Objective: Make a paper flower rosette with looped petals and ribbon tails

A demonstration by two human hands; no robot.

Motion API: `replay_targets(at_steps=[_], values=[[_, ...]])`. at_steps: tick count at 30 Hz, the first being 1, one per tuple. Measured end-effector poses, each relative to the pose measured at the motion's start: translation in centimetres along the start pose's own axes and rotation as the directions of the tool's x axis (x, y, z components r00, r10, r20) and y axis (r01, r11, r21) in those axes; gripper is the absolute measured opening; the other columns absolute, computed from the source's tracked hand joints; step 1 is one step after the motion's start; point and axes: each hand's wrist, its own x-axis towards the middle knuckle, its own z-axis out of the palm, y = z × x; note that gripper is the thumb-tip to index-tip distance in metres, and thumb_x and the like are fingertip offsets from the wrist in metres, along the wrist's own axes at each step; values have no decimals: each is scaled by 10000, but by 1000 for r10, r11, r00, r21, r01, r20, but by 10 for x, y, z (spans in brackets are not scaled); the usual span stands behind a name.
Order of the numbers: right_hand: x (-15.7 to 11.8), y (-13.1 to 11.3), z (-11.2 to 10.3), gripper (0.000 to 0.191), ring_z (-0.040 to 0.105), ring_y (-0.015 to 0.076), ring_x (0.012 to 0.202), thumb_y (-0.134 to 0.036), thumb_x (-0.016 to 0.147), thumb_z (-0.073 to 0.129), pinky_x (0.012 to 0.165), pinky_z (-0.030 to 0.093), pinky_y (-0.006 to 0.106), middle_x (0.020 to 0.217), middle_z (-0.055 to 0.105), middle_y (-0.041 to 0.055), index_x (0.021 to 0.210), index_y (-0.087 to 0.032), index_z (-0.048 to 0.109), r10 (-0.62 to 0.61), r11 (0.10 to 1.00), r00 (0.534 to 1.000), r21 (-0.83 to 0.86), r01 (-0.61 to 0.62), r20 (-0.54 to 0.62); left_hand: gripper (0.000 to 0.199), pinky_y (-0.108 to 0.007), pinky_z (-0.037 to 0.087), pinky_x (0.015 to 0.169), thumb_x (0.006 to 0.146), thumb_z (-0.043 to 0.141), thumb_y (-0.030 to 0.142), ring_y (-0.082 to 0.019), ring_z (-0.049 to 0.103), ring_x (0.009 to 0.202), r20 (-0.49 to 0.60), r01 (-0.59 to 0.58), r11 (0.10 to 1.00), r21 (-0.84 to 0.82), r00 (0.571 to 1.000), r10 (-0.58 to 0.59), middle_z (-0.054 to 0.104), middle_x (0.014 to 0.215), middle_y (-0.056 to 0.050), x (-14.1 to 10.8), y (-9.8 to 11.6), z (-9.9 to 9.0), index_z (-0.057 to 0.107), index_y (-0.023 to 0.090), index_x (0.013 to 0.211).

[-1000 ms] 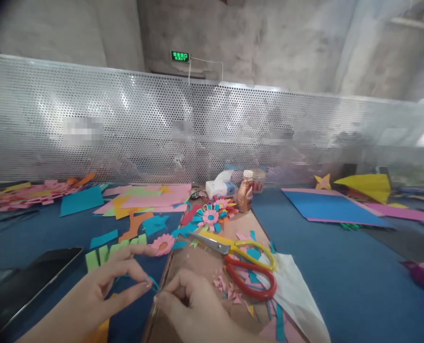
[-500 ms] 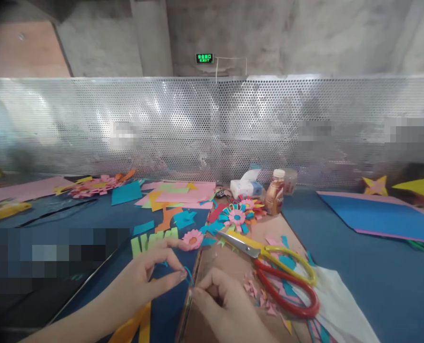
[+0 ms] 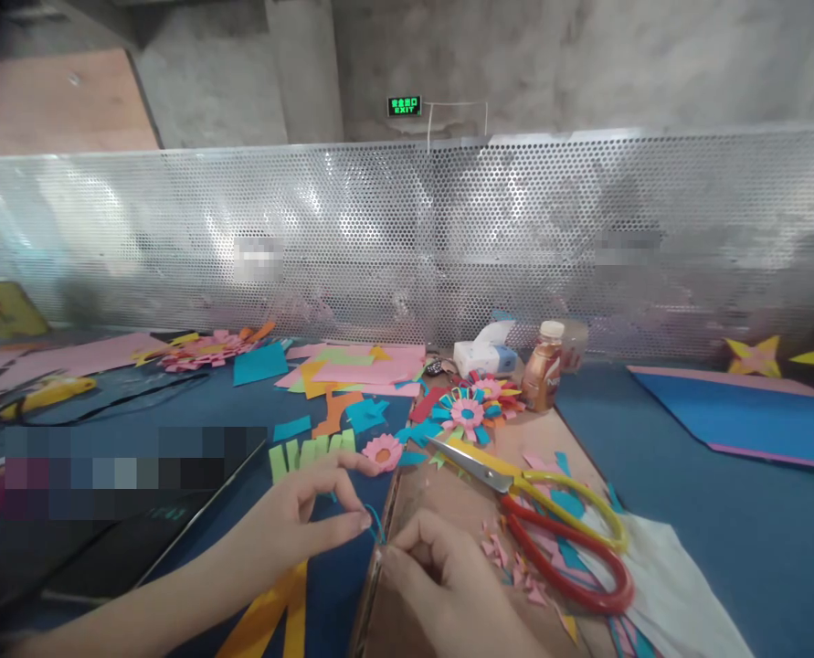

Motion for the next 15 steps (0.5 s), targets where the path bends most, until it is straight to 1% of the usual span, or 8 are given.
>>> replay_targets(at_steps=[5, 9, 12, 15], values=[[1, -1, 0, 412, 314, 84, 492, -569, 709, 510, 462, 250, 205, 521, 371, -49, 589, -180, 446, 5, 1000, 1000, 26, -5, 10, 137, -361, 248, 978, 673, 641, 290, -214, 449, 1091, -7, 9, 1000, -11, 1000, -9, 530, 1101, -29, -1, 0, 0, 570, 187, 617], [-1, -5, 0, 408, 360, 89, 530, -560, 701, 541, 489, 278, 198, 551, 416, -37, 591, -174, 465, 2, 999, 1000, 53, -2, -5, 123, -352, 261, 972, 687, 629, 268, -202, 460, 1083, -2, -8, 1000, 6, 1000, 8, 538, 1092, -17, -1, 1, 0, 572, 192, 609], [-4, -12, -1, 393, 348, 73, 512, -535, 713, 563, 482, 268, 185, 537, 405, -48, 602, -170, 466, 51, 994, 999, 101, -51, 4, 60, -342, 263, 982, 687, 632, 255, -193, 450, 1101, 2, -11, 998, 56, 1000, 11, 530, 1109, -17, -1, 4, -1, 611, 205, 660], [-7, -16, -2, 393, 257, 47, 399, -549, 716, 567, 397, 181, 184, 439, 338, -83, 632, -180, 462, 128, 977, 991, 166, -134, 48, 99, -337, 265, 993, 649, 679, 281, -196, 439, 1123, 3, 16, 997, 73, 1000, -16, 514, 1152, -11, -1, 5, -1, 654, 230, 729]])
